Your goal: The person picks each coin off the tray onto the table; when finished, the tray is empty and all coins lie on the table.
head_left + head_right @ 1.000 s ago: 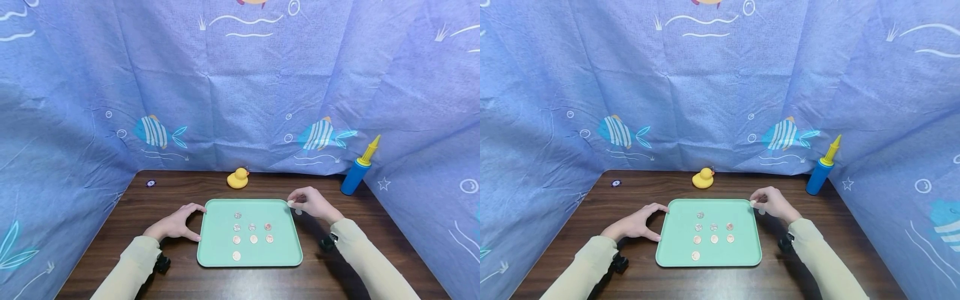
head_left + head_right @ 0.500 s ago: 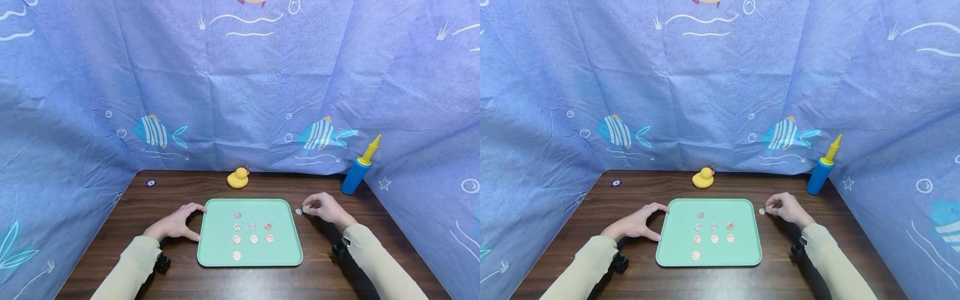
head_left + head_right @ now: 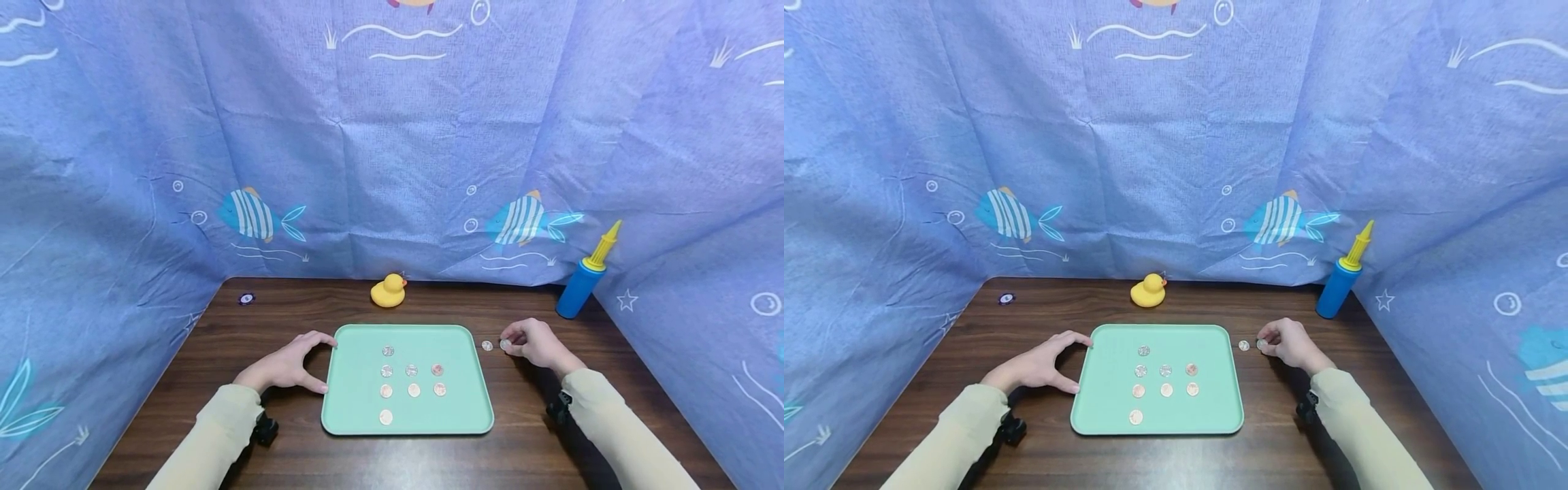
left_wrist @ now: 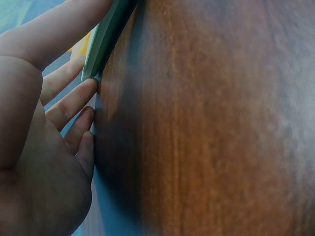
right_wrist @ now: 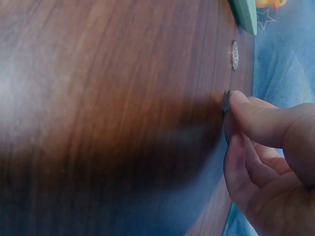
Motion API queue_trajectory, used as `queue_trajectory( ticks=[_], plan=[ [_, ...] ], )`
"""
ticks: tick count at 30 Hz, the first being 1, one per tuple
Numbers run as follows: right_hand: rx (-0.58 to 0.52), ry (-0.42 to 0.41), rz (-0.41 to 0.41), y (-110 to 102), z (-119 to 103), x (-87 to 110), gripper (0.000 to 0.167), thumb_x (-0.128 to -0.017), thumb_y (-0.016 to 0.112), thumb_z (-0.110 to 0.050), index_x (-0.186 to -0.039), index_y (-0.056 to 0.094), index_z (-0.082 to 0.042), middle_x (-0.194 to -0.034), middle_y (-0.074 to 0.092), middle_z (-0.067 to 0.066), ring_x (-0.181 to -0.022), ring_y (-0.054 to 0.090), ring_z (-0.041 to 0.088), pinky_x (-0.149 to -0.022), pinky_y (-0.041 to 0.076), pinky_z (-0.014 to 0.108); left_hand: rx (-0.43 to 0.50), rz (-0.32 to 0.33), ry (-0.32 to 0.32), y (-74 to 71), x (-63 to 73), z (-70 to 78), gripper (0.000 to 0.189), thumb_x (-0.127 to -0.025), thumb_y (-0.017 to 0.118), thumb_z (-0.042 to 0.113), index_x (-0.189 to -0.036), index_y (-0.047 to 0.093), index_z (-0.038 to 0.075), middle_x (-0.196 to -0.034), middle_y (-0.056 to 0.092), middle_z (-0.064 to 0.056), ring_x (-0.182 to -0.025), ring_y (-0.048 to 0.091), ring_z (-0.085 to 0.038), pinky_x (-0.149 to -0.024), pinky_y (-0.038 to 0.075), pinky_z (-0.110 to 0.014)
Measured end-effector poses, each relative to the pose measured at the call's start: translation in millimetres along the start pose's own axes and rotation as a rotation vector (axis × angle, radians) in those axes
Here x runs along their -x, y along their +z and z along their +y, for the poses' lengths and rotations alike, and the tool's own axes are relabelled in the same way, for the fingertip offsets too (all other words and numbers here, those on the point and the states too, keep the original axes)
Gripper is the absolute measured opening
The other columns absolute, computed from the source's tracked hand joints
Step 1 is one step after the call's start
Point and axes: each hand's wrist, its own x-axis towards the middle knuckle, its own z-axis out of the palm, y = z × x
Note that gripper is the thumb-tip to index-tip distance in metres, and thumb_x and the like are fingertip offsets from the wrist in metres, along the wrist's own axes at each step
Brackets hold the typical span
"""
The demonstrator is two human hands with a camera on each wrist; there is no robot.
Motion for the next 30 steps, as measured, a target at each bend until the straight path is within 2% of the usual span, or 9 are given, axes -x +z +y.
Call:
queue_trajectory(
  ticks=[4,10,19,30],
  plan=[
    [0.025,-0.017,-0.002,1.2,-3.9,-0.7,0.018,-0.083,0.084,0.005,-0.098,0.078,0.000,-0.087,0.075,0.003,-0.077,0.069,0.014,-0.069,0.056,0.028,0.000,0.003,0.002,0.1,0.0,-0.8,0.086,-0.078,0.093,0.046,-0.148,0.052,0.016,-0.154,0.048,-0.009,-0.147,0.037,-0.038,-0.116,0.033,-0.064],
    [0.041,-0.006,-0.010,4.4,-6.7,-2.1,0.019,-0.082,0.084,0.007,-0.098,0.078,-0.002,-0.085,0.074,0.002,-0.077,0.067,0.012,-0.069,0.055,0.027,-0.003,0.006,0.011,0.6,0.0,-2.4,0.086,-0.078,0.093,0.047,-0.147,0.052,0.016,-0.153,0.049,-0.009,-0.147,0.037,-0.037,-0.116,0.033,-0.063],
    [0.039,-0.016,-0.007,8.1,-8.2,-2.3,0.014,-0.084,0.082,0.006,-0.095,0.078,-0.001,-0.081,0.074,0.000,-0.073,0.069,0.011,-0.067,0.055,0.025,-0.005,0.002,0.009,0.5,0.6,-1.3,0.086,-0.078,0.093,0.048,-0.148,0.052,0.016,-0.154,0.048,-0.009,-0.147,0.037,-0.037,-0.115,0.034,-0.063],
    [0.047,0.000,-0.020,8.0,-12.3,-2.3,0.013,-0.086,0.082,0.004,-0.096,0.077,-0.002,-0.083,0.073,0.000,-0.076,0.068,0.012,-0.069,0.055,0.028,0.001,0.005,0.010,0.3,1.2,-1.2,0.086,-0.078,0.093,0.048,-0.148,0.053,0.016,-0.154,0.048,-0.009,-0.147,0.037,-0.037,-0.116,0.033,-0.063]
  ],
)
